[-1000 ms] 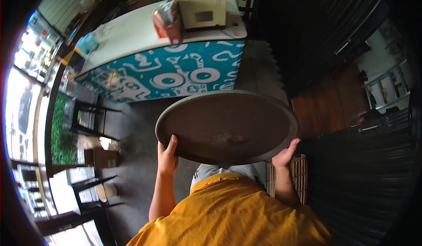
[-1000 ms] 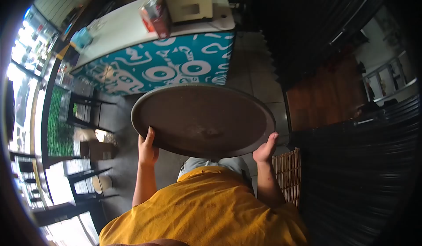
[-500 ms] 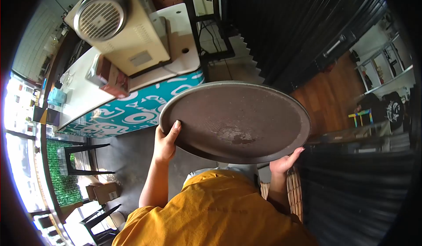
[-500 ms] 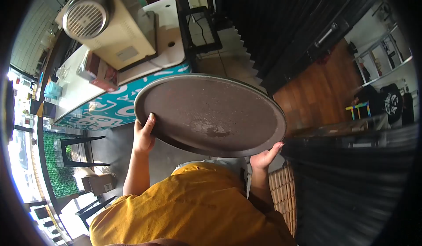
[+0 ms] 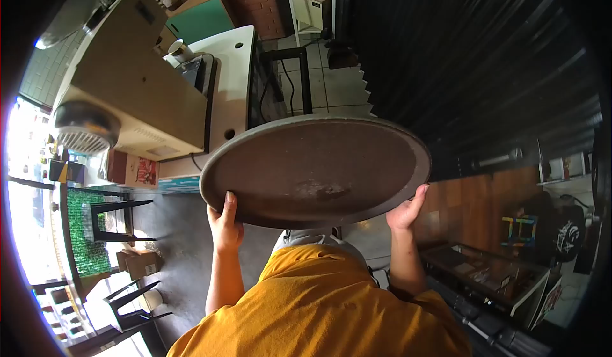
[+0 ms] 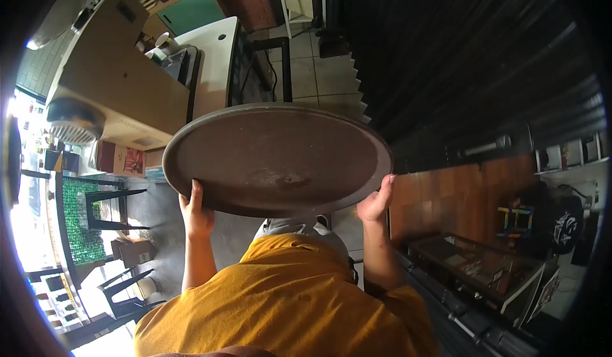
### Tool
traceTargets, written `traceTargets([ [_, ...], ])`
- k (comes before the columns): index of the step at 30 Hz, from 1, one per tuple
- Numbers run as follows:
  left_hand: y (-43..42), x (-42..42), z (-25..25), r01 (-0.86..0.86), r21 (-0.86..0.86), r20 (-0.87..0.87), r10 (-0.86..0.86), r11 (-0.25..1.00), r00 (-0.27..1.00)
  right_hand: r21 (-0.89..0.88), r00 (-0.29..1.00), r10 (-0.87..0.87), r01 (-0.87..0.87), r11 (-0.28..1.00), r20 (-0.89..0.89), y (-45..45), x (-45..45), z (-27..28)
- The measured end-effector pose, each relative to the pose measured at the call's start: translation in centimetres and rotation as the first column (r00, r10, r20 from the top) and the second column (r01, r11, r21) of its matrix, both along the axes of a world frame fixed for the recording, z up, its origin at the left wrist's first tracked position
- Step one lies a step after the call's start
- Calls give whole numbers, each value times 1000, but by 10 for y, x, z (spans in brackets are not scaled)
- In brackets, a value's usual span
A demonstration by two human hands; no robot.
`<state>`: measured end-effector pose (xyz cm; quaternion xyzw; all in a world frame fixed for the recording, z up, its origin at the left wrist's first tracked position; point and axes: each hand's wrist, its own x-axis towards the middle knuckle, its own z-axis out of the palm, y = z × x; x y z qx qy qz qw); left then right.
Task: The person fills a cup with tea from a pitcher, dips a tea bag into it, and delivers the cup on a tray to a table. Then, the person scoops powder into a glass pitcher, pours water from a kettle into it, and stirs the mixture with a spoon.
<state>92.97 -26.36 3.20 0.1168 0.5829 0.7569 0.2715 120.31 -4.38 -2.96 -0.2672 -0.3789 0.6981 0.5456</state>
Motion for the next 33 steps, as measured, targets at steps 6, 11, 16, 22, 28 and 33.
traceTargets([
  [6, 118, -35, -21, -47, 85, 86, 39, 995, 996, -14, 1000, -8, 9, 1000, 22, 119, -47, -3],
  [11, 226, -68, -10, -31, 111, 108, 19, 993, 994, 39, 995, 45, -49, 998, 87, 215, -74, 28],
  [16, 292, -100, -5, 25, 92, 90, -34, 995, 995, 70, 995, 99, -101, 992, 30, 291, -113, 43],
  [22, 352, -129, -11, -117, 139, 92, 105, 983, 990, 155, 993, 115, -119, 981, 36, 392, -189, 44],
  [28, 421, -154, 22, -178, 220, 68, 167, 959, 984, 111, 965, 263, -259, 959, -19, 501, -270, 36],
  [33, 476, -160, 30, -284, 132, -35, 291, 950, 956, 158, 921, 378, -361, 919, -97, 562, -328, 59],
])
